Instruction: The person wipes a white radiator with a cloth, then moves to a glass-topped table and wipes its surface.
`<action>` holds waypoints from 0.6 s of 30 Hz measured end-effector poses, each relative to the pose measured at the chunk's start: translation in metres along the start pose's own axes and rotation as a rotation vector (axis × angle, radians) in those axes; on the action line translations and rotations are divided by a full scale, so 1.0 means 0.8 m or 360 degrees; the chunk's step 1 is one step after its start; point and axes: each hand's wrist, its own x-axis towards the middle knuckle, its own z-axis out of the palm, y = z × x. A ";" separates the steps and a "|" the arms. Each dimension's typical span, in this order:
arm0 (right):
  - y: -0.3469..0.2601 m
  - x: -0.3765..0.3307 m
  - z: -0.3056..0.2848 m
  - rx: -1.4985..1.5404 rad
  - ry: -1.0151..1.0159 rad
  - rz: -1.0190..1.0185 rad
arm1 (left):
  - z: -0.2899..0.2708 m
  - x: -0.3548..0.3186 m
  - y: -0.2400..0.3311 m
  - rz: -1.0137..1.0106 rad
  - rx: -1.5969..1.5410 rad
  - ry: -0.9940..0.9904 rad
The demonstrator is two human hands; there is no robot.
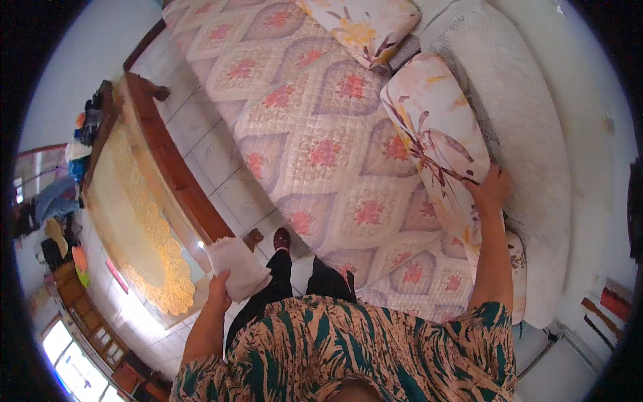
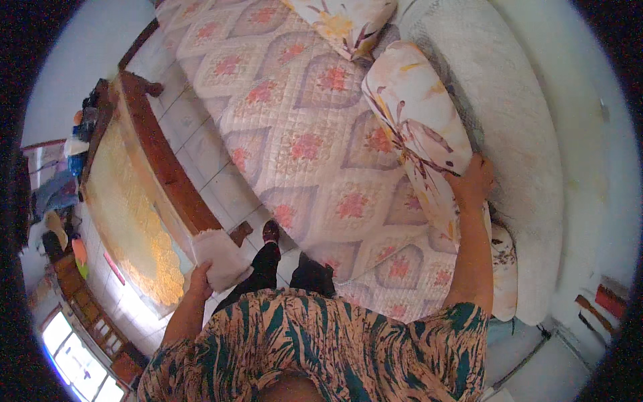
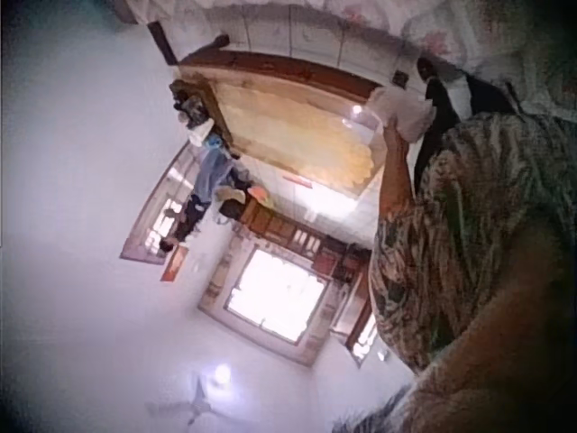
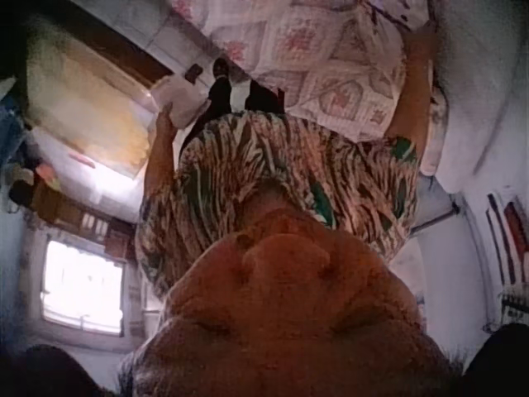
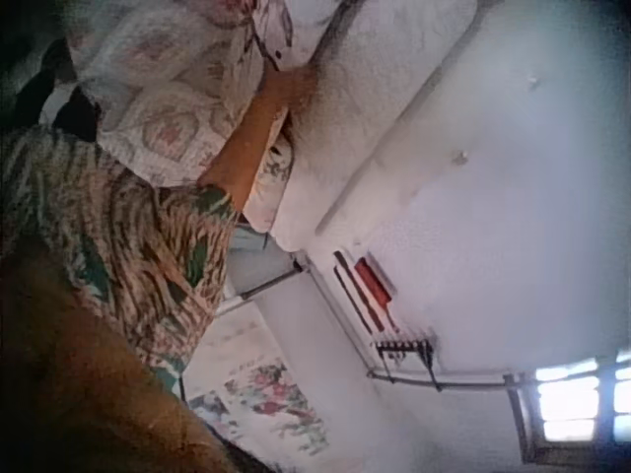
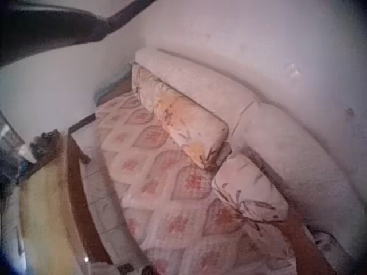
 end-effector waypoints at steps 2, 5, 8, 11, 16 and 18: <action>0.004 -0.013 0.013 0.0438 -0.0151 0.0019 | 0.011 -0.004 0.020 0.0015 0.0059 0.0011; -0.011 -0.025 0.005 0.0663 -0.0326 0.0147 | 0.038 -0.009 0.035 0.0032 0.0116 0.0006; -0.027 -0.026 -0.045 0.0739 -0.0281 0.0069 | 0.038 -0.013 0.030 0.0076 0.0093 -0.0023; -0.001 -0.030 -0.025 0.1073 0.0006 -0.0067 | 0.015 -0.016 0.005 0.0117 0.0012 -0.0066; 0.021 -0.013 0.009 0.0894 0.0180 -0.0111 | -0.034 -0.007 -0.031 0.0095 -0.0072 0.0143; 0.020 -0.009 0.017 0.0881 0.0035 -0.0249 | -0.028 -0.024 -0.030 0.0086 -0.0083 0.0223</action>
